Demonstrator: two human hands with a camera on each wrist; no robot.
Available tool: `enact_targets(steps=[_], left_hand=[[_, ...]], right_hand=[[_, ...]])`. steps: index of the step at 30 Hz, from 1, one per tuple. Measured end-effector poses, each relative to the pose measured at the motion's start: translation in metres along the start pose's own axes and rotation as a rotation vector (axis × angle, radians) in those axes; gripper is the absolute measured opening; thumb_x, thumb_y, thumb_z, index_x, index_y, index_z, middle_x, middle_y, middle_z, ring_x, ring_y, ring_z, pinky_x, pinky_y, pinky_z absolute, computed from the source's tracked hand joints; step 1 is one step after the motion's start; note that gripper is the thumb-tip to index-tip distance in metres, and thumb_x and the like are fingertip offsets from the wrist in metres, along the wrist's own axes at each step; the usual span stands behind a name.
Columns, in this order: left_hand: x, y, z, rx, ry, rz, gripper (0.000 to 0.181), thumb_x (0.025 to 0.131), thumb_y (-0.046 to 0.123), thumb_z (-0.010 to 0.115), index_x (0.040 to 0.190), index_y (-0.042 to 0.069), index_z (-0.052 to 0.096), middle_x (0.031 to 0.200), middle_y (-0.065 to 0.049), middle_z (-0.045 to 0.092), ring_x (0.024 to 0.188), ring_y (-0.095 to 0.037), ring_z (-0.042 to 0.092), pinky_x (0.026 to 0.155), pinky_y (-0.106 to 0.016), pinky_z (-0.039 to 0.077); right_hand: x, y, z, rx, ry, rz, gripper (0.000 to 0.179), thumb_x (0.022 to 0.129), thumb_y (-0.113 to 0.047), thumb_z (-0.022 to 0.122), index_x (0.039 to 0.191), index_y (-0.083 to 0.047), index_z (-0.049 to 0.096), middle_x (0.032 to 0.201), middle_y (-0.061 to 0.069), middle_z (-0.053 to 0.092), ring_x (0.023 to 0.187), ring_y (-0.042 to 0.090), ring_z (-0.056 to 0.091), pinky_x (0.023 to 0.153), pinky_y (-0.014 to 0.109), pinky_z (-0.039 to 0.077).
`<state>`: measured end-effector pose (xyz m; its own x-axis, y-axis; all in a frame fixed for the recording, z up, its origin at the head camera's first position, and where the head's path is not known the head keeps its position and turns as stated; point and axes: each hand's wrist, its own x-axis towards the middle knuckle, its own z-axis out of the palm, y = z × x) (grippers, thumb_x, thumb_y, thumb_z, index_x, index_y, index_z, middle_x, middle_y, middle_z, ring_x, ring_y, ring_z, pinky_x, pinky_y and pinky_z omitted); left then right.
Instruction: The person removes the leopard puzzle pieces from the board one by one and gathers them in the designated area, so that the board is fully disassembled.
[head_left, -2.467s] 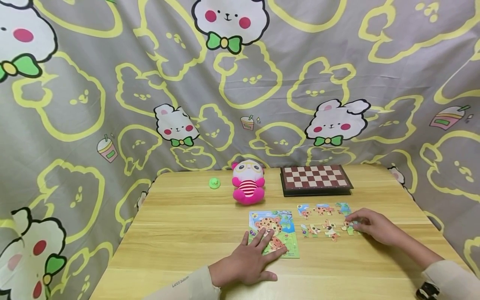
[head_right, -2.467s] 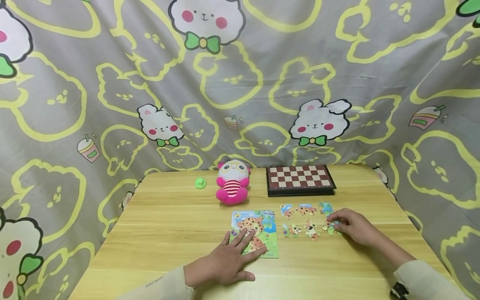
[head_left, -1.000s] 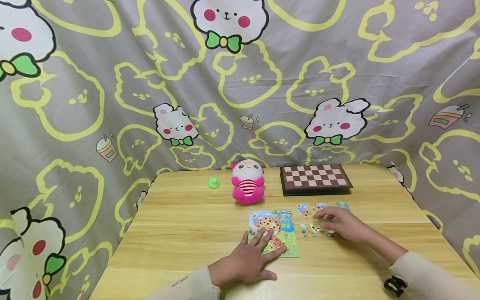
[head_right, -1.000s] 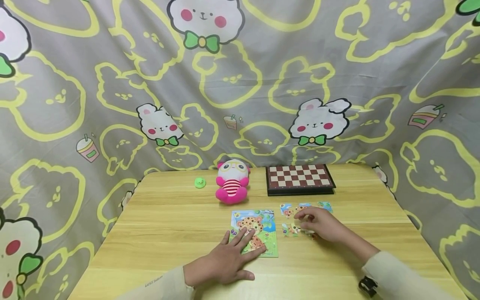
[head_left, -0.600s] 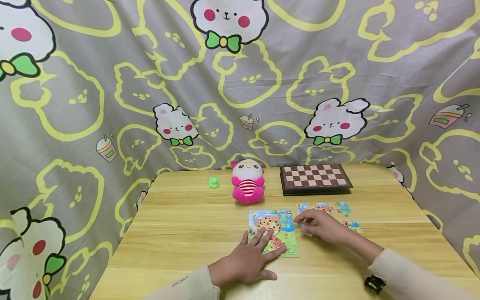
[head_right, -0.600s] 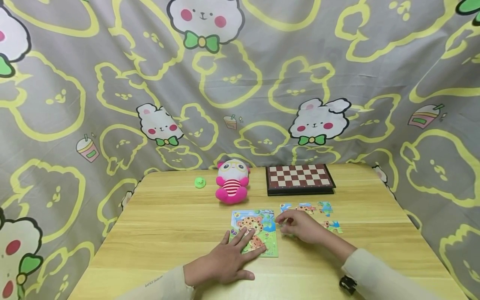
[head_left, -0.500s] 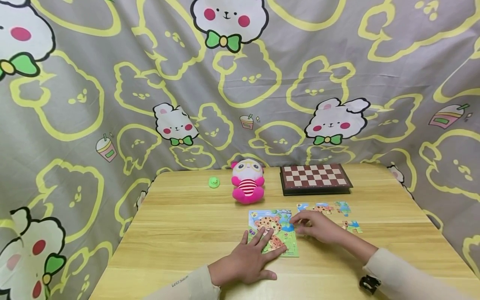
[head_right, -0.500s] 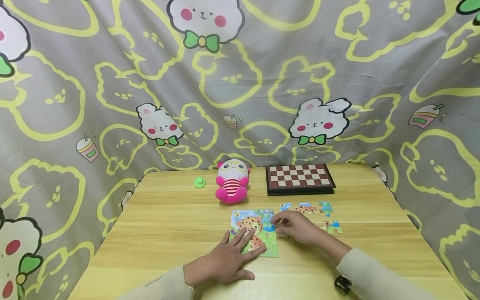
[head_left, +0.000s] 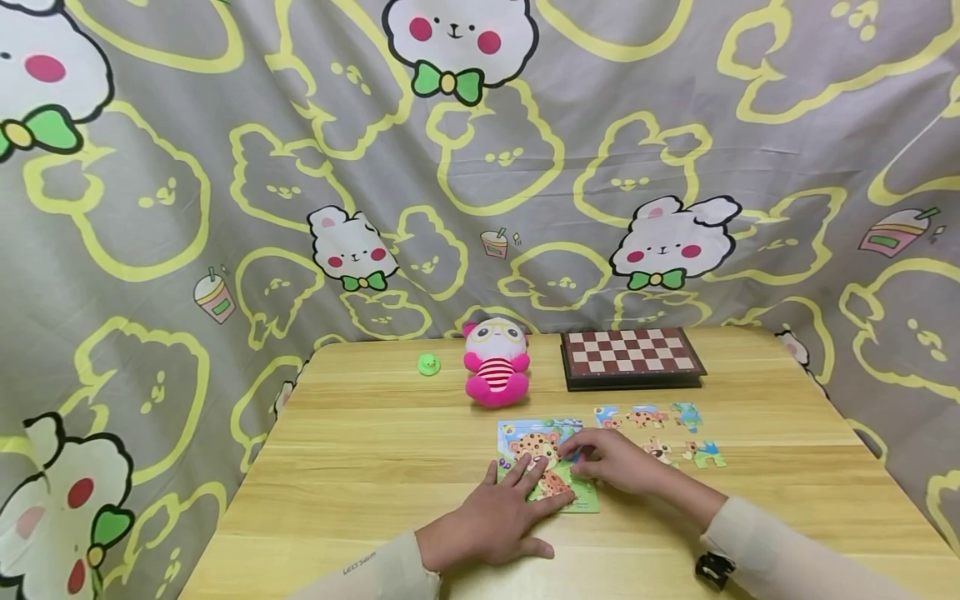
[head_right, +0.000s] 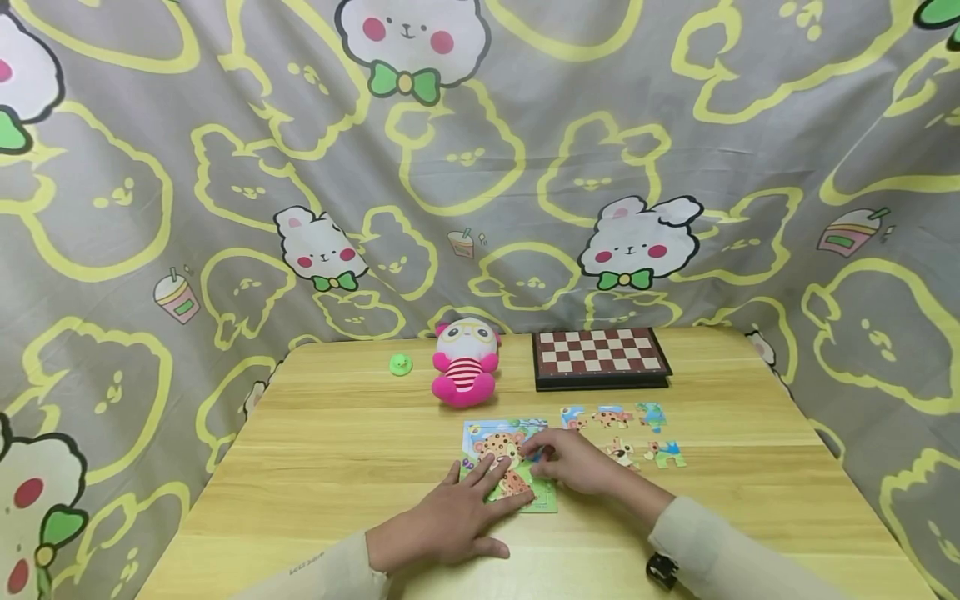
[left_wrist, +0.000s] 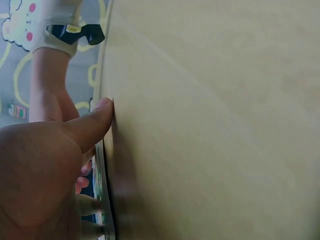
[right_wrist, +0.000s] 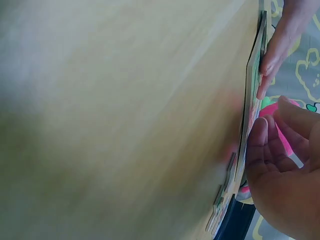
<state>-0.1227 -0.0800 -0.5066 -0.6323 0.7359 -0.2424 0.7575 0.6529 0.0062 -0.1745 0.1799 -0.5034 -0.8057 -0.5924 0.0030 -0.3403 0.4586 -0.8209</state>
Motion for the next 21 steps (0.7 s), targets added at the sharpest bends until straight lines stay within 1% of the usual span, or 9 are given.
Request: enact_targets(steps=[6, 9, 12, 17, 21], left_hand=[[-0.001, -0.002, -0.007, -0.020, -0.012, 0.001, 0.075, 0.094, 0.078, 0.038, 0.158, 0.059, 0.005, 0.174, -0.006, 0.012, 0.158, -0.035, 0.017, 0.112, -0.069, 0.034], [-0.003, -0.003, -0.009, -0.048, -0.015, 0.005, 0.072, 0.095, 0.076, 0.041, 0.156, 0.061, 0.008, 0.174, -0.006, 0.011, 0.157, -0.037, 0.018, 0.112, -0.068, 0.034], [-0.006, -0.006, -0.010, -0.071, -0.012, 0.010, 0.068, 0.095, 0.074, 0.043, 0.154, 0.064, 0.011, 0.174, -0.009, 0.011, 0.156, -0.041, 0.017, 0.112, -0.068, 0.035], [-0.016, -0.014, -0.010, -0.086, 0.000, 0.010, 0.065, 0.095, 0.073, 0.046, 0.153, 0.065, 0.018, 0.173, -0.014, 0.012, 0.156, -0.044, 0.016, 0.111, -0.068, 0.037], [-0.027, -0.022, -0.012, -0.142, -0.002, 0.001, 0.062, 0.095, 0.070, 0.050, 0.152, 0.064, 0.027, 0.172, -0.014, 0.015, 0.155, -0.043, 0.019, 0.110, -0.069, 0.037]], right_hand=[[0.001, -0.002, 0.002, -0.002, 0.010, 0.018, 0.028, 0.096, -0.014, 0.072, 0.124, -0.008, 0.071, 0.116, 0.005, 0.071, 0.096, 0.014, 0.062, 0.079, 0.027, 0.053], [0.002, -0.004, 0.004, -0.002, 0.014, 0.019, 0.029, 0.096, -0.015, 0.073, 0.124, -0.008, 0.071, 0.116, 0.005, 0.071, 0.097, 0.014, 0.063, 0.082, 0.026, 0.052], [0.005, -0.005, 0.007, -0.002, 0.028, 0.009, 0.027, 0.095, -0.014, 0.073, 0.122, -0.007, 0.072, 0.116, 0.006, 0.071, 0.095, 0.012, 0.063, 0.082, 0.026, 0.053], [0.011, -0.010, 0.014, 0.008, 0.045, -0.022, 0.024, 0.094, -0.011, 0.075, 0.117, -0.004, 0.074, 0.111, 0.009, 0.070, 0.090, 0.011, 0.063, 0.078, 0.025, 0.054], [0.017, -0.017, 0.022, 0.030, 0.028, -0.029, 0.025, 0.092, -0.007, 0.075, 0.116, -0.003, 0.074, 0.106, 0.007, 0.071, 0.088, 0.010, 0.063, 0.078, 0.025, 0.054]])
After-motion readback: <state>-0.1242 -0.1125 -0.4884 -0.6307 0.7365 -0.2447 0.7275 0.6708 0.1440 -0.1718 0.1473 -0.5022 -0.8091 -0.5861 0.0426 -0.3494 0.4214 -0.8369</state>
